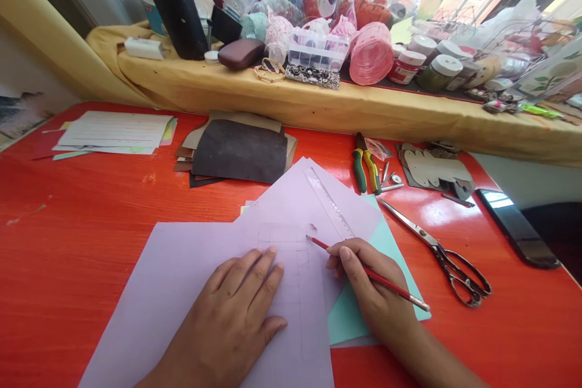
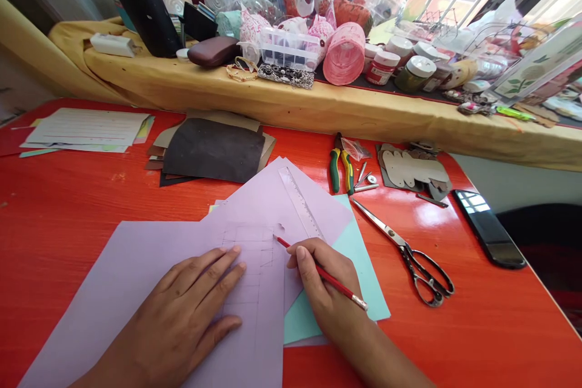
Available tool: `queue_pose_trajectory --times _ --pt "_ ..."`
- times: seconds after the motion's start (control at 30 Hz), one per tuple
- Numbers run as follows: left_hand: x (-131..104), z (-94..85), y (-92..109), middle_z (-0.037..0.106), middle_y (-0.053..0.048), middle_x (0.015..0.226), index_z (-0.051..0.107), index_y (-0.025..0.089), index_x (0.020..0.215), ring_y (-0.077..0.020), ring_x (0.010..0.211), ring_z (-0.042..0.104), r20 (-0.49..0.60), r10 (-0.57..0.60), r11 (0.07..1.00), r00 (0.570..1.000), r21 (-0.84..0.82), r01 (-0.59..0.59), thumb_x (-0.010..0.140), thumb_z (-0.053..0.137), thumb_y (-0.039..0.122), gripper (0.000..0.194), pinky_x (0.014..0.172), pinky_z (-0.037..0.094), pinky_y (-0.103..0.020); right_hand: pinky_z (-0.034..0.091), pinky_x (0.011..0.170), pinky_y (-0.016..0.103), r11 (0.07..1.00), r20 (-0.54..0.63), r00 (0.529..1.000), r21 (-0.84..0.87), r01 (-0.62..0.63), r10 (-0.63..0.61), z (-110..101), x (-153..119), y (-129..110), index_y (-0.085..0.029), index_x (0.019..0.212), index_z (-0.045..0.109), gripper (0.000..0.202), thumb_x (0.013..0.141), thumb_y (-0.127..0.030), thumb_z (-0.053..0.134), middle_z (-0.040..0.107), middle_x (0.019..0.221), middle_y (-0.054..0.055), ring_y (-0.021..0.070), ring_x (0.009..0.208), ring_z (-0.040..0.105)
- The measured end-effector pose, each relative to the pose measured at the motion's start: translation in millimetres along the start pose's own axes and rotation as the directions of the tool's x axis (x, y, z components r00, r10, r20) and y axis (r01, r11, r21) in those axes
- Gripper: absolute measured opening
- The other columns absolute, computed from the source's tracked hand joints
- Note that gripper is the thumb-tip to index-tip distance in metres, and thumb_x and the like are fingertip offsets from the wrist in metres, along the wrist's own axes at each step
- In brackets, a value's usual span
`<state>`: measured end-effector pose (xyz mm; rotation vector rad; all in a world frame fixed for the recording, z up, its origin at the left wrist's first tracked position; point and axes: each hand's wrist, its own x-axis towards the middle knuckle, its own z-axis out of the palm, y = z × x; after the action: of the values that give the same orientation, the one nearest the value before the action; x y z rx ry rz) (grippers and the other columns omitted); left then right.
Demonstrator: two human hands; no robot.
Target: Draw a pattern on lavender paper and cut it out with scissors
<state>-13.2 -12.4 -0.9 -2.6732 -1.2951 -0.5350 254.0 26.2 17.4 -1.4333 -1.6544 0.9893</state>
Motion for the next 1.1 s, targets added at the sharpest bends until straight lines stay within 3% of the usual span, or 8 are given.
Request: queue_pose_trajectory --times 1.1 --pt "-1.5 0.2 0.1 0.075 -0.011 0.15 0.073 0.018 0.141 -0.0288 0.132 0.068 -0.004 -0.014 1.0 1.0 0.0 0.014 0.119 0.045 0.043 0.043 0.11 0.046 -0.045 0.057 0.066 0.027 0.999 0.037 0.999 -0.016 0.03 -0.03 -1.1 -2.2 4.0 -0.027 0.096 0.079 0.032 0.115 -0.038 0.056 0.08 0.082 0.001 0.0187 0.072 0.073"
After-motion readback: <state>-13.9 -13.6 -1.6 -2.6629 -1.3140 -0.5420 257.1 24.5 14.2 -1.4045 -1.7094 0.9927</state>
